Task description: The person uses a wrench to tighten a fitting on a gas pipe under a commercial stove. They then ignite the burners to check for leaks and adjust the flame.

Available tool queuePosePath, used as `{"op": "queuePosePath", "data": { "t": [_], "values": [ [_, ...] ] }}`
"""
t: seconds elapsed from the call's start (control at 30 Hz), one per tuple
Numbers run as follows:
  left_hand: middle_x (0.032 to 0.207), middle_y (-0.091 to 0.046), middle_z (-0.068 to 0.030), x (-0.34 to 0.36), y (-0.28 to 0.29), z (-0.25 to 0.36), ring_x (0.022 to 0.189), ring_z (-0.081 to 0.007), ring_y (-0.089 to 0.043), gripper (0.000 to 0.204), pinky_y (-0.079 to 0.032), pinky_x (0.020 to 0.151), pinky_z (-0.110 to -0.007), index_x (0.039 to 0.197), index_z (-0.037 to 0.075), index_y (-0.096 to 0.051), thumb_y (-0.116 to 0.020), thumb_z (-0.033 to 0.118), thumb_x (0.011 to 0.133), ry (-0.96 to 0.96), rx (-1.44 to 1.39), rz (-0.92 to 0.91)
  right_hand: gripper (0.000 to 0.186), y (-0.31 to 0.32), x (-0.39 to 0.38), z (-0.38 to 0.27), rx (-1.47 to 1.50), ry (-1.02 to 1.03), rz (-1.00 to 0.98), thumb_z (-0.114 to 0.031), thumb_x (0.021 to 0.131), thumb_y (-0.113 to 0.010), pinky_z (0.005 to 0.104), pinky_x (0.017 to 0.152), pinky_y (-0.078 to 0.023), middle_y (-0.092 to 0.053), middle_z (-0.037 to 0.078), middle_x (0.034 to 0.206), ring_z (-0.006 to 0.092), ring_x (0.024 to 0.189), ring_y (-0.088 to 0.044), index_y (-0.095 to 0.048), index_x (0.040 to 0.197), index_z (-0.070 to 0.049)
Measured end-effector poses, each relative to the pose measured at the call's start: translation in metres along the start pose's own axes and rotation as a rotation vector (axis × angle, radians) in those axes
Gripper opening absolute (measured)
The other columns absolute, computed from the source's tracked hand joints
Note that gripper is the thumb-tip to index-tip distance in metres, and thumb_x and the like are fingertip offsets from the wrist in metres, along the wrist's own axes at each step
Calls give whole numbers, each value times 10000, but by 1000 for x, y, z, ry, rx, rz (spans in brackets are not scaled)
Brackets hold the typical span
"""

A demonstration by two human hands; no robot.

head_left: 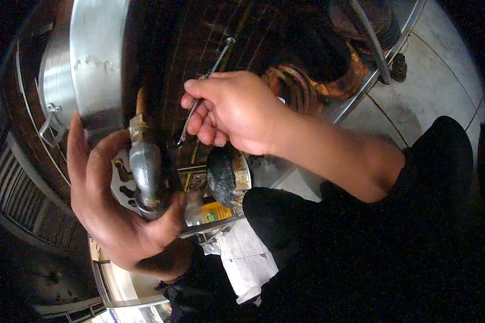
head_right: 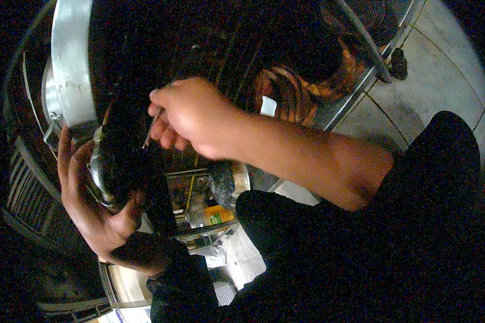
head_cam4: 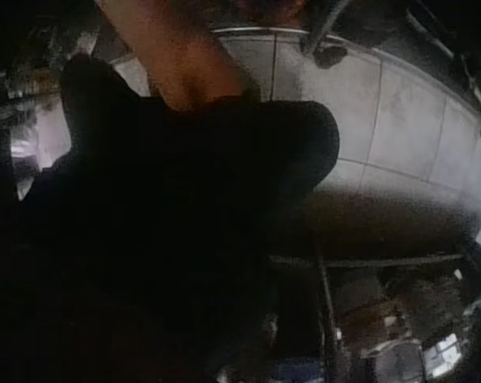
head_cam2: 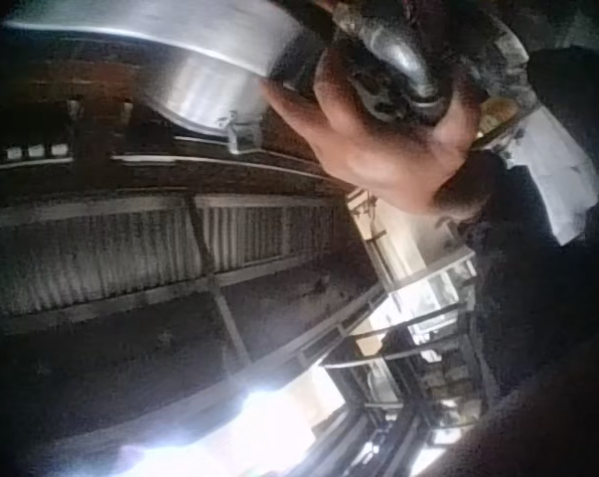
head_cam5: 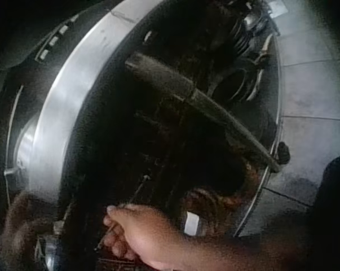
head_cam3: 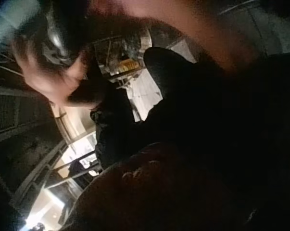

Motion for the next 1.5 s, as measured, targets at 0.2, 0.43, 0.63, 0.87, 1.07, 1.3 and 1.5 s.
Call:
{"op": "queuePosePath", "data": {
  "t": [0.2, 0.43, 0.63, 0.87, 1.07, 1.3, 1.5],
  "values": [
    [1343, -367, -304, 8, 5, -7, 1218, -398, -416, 781, -318, 1010, -447, 1119, -29, -539, -703, 463, 536, -51, -12, -58, 221, -16, -25, 19, -329, 659, 219, -215, 957, -443, 204, 518, -440, -550, 25, 745, 77, 610, -563, -524, 903, -16],
    [1336, -375, -308, 6, 7, -6, 1217, -402, -420, 765, -324, 1009, -444, 1124, -32, -536, -684, 426, 529, -44, 10, -67, 126, -31, -37, 31, -623, 1021, 140, -113, 918, -497, 262, 577, -437, -539, 63, 761, 128, 657, -539, -513, 938, 11],
    [1335, -377, -308, 6, 0, 1, 1211, -399, -429, 736, -335, 999, -441, 1114, -29, -538, -654, 365, 503, -5, -29, 1, 159, -39, -37, 48, -735, 1375, 167, -24, 802, -609, 372, 533, -466, -577, 140, 779, 277, 593, -575, -521, 923, 29],
    [1343, -371, -299, 2, -1, -2, 1204, -397, -437, 740, -337, 998, -437, 1119, -22, -538, -692, 349, 498, -8, -49, -3, 124, -32, -36, 46, -667, 1217, 197, -63, 850, -558, 337, 565, -467, -581, 163, 765, 284, 633, -590, -521, 909, 40],
    [1343, -367, -301, 6, 1, -2, 1211, -397, -429, 749, -333, 1003, -438, 1127, -14, -541, -706, 368, 504, -43, -66, 12, 117, -29, -38, 32, -673, 1189, 210, -54, 849, -552, 337, 555, -474, -591, 163, 775, 274, 625, -597, -531, 910, 43],
    [1335, -381, -302, 7, 2, 0, 1198, -396, -442, 745, -339, 997, -438, 1115, -18, -548, -697, 393, 512, -50, 1, -3, 142, -31, -33, 38, -728, 1260, 205, -42, 815, -604, 342, 539, -482, -594, 152, 799, 275, 626, -598, -537, 916, 32],
    [1346, -375, -295, 4, 2, 2, 1184, -386, -452, 769, -347, 987, -434, 1110, -33, -541, -698, 443, 527, -3, 21, -34, 172, -29, -32, 41, -776, 1322, 132, -30, 789, -644, 348, 576, -492, -584, 143, 829, 264, 687, -602, -531, 905, 27]
  ]
}}
Point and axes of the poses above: each hand's wrist, its own x-axis towards the middle knuckle, its own y-axis out of the back of the hand, z = x × y, the point moved 1 cm from there along x, towards the middle knuckle
